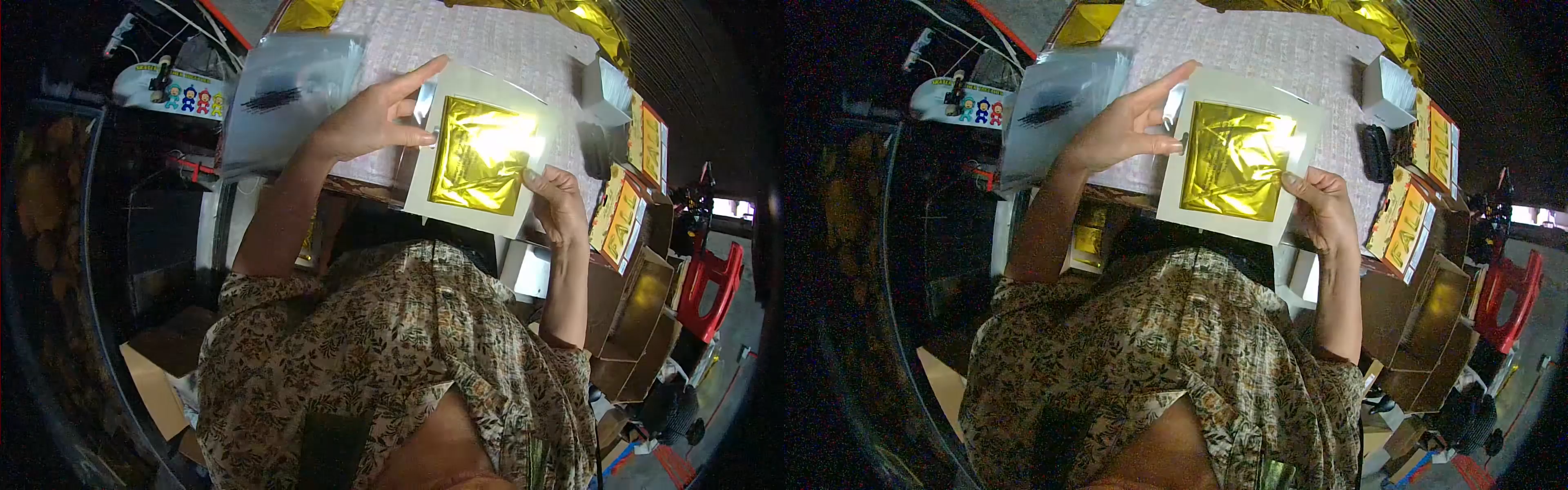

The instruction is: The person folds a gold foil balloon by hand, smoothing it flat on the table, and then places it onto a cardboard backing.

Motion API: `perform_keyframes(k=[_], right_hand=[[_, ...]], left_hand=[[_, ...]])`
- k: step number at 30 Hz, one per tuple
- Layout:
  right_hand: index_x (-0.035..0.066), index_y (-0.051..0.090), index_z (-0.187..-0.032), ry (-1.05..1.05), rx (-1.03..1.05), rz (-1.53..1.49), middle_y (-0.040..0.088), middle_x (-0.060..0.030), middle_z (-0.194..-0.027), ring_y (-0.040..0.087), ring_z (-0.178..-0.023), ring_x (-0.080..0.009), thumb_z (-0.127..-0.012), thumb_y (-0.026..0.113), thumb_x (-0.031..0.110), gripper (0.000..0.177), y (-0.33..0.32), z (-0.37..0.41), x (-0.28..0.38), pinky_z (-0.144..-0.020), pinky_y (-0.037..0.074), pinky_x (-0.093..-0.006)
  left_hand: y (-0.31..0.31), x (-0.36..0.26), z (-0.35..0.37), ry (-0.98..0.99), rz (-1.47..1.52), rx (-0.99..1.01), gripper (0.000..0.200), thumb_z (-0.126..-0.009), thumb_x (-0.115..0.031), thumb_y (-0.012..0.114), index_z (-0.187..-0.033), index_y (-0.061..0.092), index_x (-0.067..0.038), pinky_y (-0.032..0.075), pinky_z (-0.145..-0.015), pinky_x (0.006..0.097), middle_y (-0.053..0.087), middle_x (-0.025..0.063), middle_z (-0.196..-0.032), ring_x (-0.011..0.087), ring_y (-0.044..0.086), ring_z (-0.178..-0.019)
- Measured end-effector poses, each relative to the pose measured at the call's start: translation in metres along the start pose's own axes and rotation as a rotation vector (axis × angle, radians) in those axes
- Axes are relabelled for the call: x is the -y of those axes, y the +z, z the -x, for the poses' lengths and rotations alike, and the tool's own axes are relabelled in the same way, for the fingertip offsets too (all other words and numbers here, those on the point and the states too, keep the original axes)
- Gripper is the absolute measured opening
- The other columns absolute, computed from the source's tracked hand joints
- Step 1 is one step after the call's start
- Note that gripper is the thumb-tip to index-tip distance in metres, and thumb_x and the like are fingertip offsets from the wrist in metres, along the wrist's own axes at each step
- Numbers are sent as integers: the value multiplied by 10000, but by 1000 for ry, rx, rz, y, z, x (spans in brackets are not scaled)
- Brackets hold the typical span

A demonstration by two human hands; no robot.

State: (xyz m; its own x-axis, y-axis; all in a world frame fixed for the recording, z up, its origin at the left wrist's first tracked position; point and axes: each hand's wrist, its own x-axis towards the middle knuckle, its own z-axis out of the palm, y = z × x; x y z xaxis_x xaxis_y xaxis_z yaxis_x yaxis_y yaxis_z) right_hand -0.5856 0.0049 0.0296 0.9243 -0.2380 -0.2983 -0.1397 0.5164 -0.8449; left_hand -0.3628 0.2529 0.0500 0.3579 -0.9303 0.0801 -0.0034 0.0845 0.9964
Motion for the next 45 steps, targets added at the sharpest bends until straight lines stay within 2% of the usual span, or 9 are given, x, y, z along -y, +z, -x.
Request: perform_keyframes(k=[8, 10, 12, 16, 17, 21, 33, 39, 45], right_hand=[[-34, 726, -1050, 53, -88, -32, 754, -122, -1027, 727, -878, -173, -913, 707, 27, 151, 7, -8, -9, -810, 604, -325], [-31, 717, -1075, 27, -120, -91, 753, -117, -1038, 726, -876, -166, -915, 706, 35, 173, 11, -9, -7, -801, 607, -320], [-37, 658, -1187, -4, -164, -77, 721, -104, -1134, 678, -1044, -163, -942, 682, 57, 264, 5, -12, -8, -894, 551, -292], [-20, 648, -1206, -9, -194, -101, 717, -86, -1149, 683, -1026, -165, -962, 671, 129, 286, 1, -19, -11, -880, 554, -302], [-20, 648, -1206, -5, -194, -102, 717, -86, -1149, 683, -1026, -165, -962, 671, 129, 286, 4, -20, -12, -880, 554, -302], [0, 652, -1204, -75, -255, -119, 718, -75, -1145, 679, -1030, -161, -967, 664, 133, 272, 19, -19, -22, -896, 546, -330], [-66, 646, -1149, -176, -270, -231, 717, -133, -1127, 690, -1028, -192, -972, 623, 30, 203, 26, -21, -18, -943, 542, -303], [-63, 624, -1223, -268, -231, -186, 706, -120, -1176, 681, -1058, -183, -953, 648, 52, 295, -3, -19, -9, -1000, 514, -323], [-64, 646, -1193, -245, -179, -120, 724, -107, -1137, 688, -1015, -167, -946, 659, 60, 276, -17, -10, 2, -956, 522, -295]], left_hand=[[4, 10, 1, 21, 186, -101, 927, -910, 36, 672, -1623, 90, -79, 520, -1021, 359, 179, 218, -1655, 251, 515, -1329], [-2, 30, 1, 64, 801, -199, 853, -947, 4, 635, -1618, 113, -69, 519, -1022, 371, 174, 218, -1656, 264, 548, -1301], [17, 64, 9, 126, 987, -204, 797, -958, -2, 614, -1608, 156, -59, 513, -1029, 382, 227, 209, -1637, 261, 543, -1307], [75, 62, 16, 57, 452, -199, 637, -959, 13, 594, -1537, 331, -37, 466, -1079, 413, 466, 129, -1486, 229, 481, -1356], [89, 67, 12, 114, 772, -187, 597, -959, 17, 591, -1513, 375, -41, 456, -1088, 414, 509, 107, -1443, 219, 475, -1357], [112, 63, 4, 52, 941, -248, 478, -1016, -34, 566, -1472, 429, -70, 443, -1101, 419, 519, 97, -1433, 213, 527, -1304], [111, 80, 6, -114, 875, -181, 418, -1042, -117, 561, -1446, 463, -70, 467, -1100, 438, 543, 96, -1411, 220, 535, -1306], [55, 50, -4, 92, 254, -412, 544, -988, -129, 651, -1458, 411, 1, 499, -1040, 384, 551, 178, -1376, 249, 565, -1252], [27, 6, -42, 230, -30, -205, 528, -981, -34, 620, -1477, 437, -29, 451, -1044, 277, 541, 81, -1387, 145, 552, -1190]])
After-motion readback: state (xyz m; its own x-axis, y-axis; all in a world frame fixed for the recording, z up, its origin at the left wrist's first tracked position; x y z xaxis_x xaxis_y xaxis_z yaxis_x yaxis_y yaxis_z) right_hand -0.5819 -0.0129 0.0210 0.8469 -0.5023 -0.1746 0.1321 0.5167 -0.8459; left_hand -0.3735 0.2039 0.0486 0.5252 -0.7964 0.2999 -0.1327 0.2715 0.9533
